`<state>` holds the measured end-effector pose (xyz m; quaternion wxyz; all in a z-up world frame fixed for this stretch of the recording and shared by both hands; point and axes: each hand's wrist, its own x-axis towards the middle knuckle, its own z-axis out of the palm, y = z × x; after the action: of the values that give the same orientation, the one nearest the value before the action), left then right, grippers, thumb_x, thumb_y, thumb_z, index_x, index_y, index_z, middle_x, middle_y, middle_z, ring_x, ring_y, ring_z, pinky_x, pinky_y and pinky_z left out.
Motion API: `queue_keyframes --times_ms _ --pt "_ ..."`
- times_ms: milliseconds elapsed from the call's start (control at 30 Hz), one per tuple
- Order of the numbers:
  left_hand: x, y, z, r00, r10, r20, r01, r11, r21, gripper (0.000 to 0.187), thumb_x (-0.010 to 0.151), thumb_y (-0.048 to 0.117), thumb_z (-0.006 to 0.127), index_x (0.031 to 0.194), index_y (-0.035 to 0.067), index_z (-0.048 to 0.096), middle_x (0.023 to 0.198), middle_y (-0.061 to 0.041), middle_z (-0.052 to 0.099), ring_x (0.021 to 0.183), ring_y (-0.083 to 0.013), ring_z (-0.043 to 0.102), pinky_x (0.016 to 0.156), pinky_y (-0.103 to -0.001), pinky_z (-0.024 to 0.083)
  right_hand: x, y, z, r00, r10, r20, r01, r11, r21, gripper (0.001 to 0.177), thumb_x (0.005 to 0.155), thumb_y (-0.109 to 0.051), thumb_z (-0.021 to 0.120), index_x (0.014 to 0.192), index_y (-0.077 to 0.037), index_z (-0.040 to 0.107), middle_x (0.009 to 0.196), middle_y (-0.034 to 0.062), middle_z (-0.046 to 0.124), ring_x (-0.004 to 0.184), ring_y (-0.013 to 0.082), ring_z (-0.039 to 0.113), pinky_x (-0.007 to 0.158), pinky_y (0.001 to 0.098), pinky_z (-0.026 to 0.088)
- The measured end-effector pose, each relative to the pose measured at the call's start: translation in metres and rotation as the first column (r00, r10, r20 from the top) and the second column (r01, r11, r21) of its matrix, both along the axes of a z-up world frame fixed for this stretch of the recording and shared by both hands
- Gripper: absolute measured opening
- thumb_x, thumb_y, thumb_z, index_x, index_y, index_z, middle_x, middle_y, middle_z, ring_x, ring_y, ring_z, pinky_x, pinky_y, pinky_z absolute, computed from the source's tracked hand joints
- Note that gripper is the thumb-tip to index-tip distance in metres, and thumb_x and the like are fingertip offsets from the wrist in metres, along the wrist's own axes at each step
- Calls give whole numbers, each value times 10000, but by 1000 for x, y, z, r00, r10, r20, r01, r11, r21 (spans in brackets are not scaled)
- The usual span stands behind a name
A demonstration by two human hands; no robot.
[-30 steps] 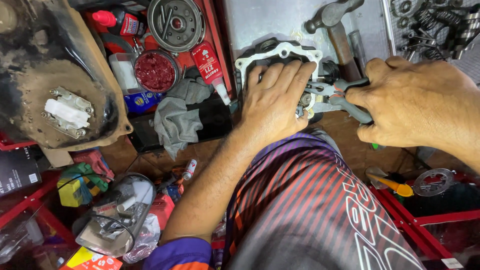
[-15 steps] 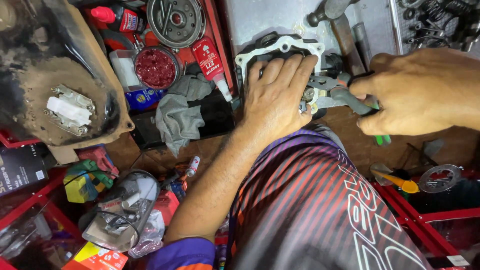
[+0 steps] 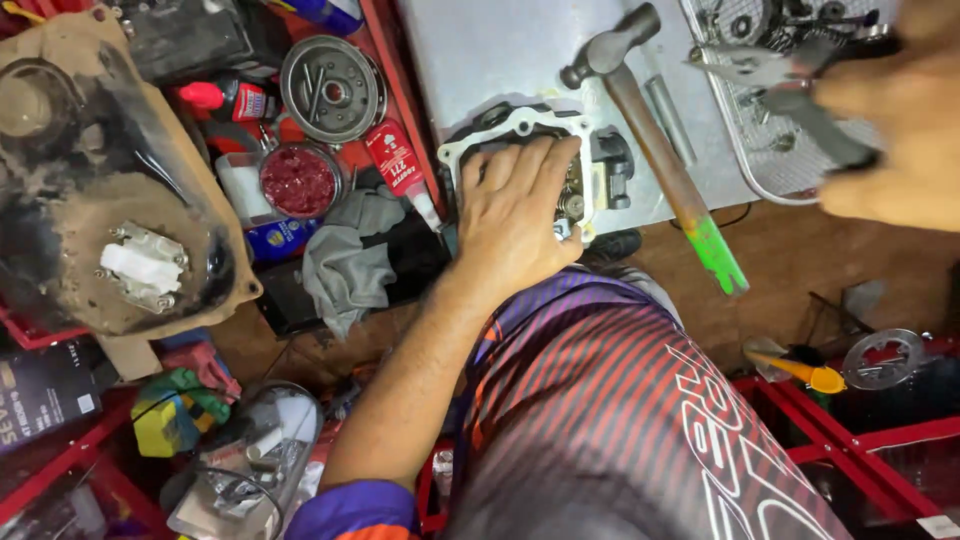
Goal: The person uses a hammer and a metal punch to tap a component on an engine cylinder head. They then use pliers to remove a small metal pin from the assembly. The person wipes the engine part with a cloth and moves a wire basket containing small parts to a nearby shelf.
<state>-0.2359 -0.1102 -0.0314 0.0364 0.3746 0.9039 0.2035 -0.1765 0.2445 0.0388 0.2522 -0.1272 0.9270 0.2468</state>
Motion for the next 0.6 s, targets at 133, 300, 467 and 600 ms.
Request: queue_keyframes --times_ms 133,300,467,600 --pt "1 -1 0 1000 5 13 -5 1000 -16 867 585 469 827 1361 182 570 1265 22 641 1074 -231 594 976 -421 405 -9 -13 -39 968 199 -151 -173 970 168 626 631 -872 349 1065 -494 596 839 -95 610 948 66 666 805 245 482" --pt "1 1 -4 999 16 47 -15 999 -31 865 611 485 806 1388 206 548 1303 33 632 1107 -230 589 1011 -452 400 -11 -1 -63 971 229 -76 -223 972 74 758 668 -980 344 1089 -416 625 912 -228 662 969 124 666 829 262 503" --pt "0 0 -2 999 4 52 -3 1000 -24 862 600 479 817 1368 193 551 1301 20 632 1110 -240 586 1006 -457 399 -9 -23 -28 971 233 -56 -219 958 185 1055 573 -1073 236 1365 -455 560 1151 -203 701 961 49 698 799 188 548" --pt "0 1 -2 997 5 74 -3 1000 -26 856 600 477 820 1360 194 547 1298 21 627 1118 -241 586 1020 -471 394 -35 -95 34 841 -180 509 15 950 312 939 674 -1016 359 1452 -491 345 1377 24 554 1125 127 709 838 215 673"
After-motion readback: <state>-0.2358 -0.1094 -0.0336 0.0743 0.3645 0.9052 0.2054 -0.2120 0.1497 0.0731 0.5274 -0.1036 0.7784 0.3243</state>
